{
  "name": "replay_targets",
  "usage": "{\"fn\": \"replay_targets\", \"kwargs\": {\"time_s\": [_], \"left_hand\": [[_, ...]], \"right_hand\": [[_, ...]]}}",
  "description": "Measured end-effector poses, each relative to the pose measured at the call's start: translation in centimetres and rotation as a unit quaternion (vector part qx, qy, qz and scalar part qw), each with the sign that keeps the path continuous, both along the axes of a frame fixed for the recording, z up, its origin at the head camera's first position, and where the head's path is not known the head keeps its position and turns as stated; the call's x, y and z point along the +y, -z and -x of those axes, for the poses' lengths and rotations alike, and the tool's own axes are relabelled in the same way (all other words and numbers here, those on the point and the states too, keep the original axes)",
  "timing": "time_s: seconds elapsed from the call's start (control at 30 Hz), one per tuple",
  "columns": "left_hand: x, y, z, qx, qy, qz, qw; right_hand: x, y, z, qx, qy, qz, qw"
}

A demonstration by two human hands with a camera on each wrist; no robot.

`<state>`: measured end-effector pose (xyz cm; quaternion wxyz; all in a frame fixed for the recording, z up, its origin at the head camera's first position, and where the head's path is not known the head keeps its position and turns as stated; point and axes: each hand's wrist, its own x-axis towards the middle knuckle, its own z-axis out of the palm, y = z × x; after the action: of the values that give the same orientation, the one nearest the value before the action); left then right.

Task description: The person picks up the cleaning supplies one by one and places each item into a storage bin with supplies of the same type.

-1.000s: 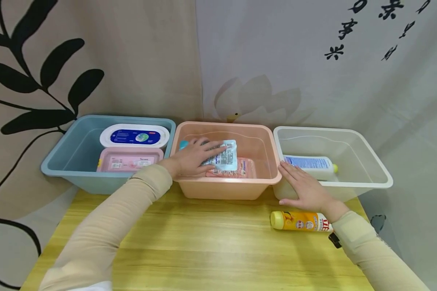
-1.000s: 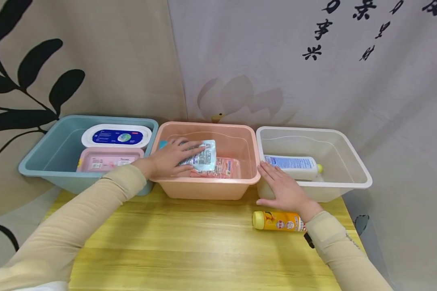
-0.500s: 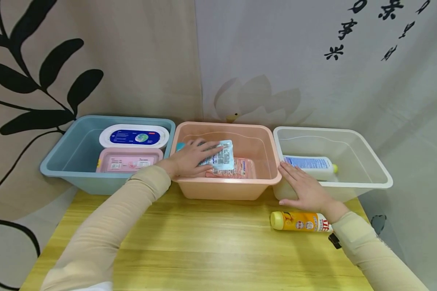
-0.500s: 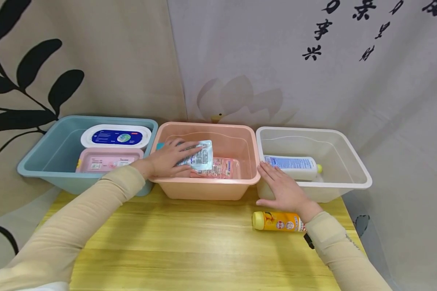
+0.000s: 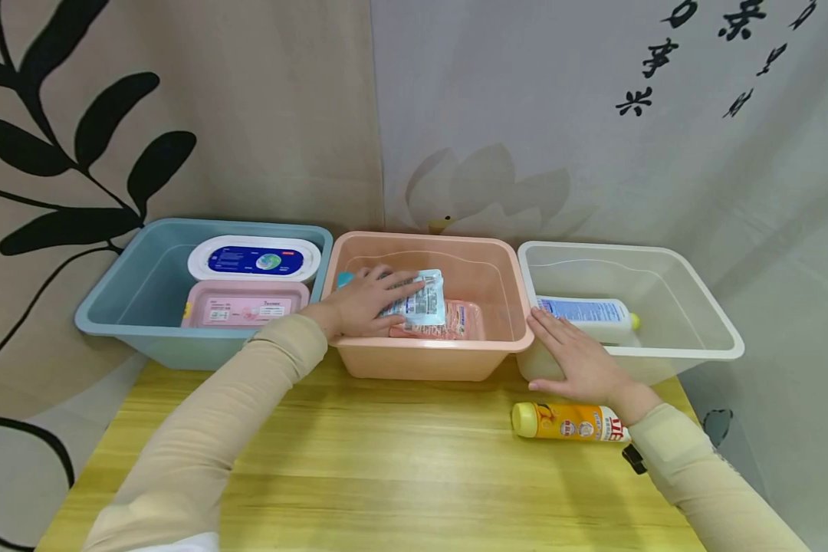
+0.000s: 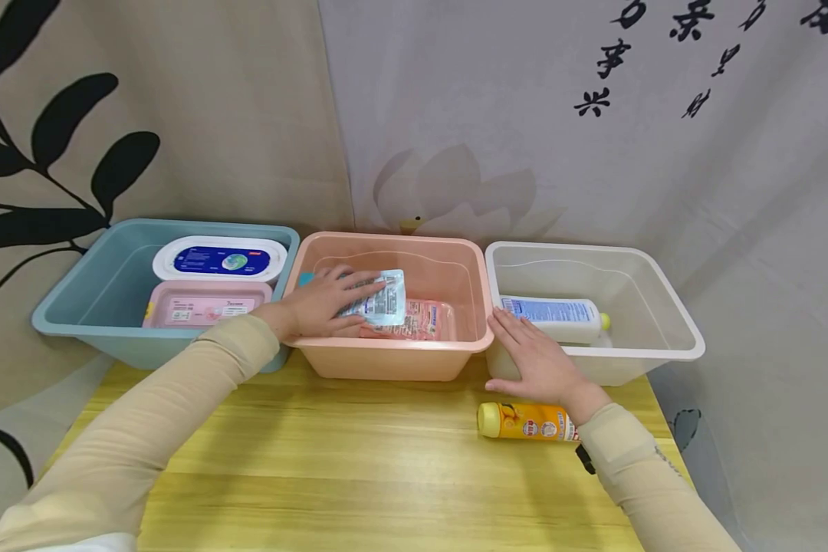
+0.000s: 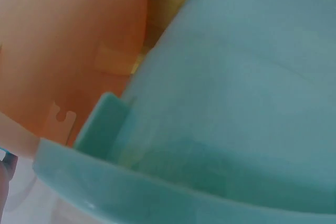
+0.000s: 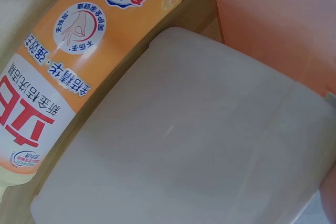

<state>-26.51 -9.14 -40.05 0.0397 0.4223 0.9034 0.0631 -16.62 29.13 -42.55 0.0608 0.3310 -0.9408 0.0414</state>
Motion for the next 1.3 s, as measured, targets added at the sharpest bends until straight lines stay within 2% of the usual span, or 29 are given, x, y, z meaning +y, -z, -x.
{"fn": "replay_targets", "kwargs": {"time_s": [1.3], "left_hand": [[0.15, 0.47, -0.08, 0.033, 0.021, 0.031, 0.9988]], "right_hand": [[-0.01, 0.13, -0.07, 0.005, 0.007, 0.000, 1.0000]]}}
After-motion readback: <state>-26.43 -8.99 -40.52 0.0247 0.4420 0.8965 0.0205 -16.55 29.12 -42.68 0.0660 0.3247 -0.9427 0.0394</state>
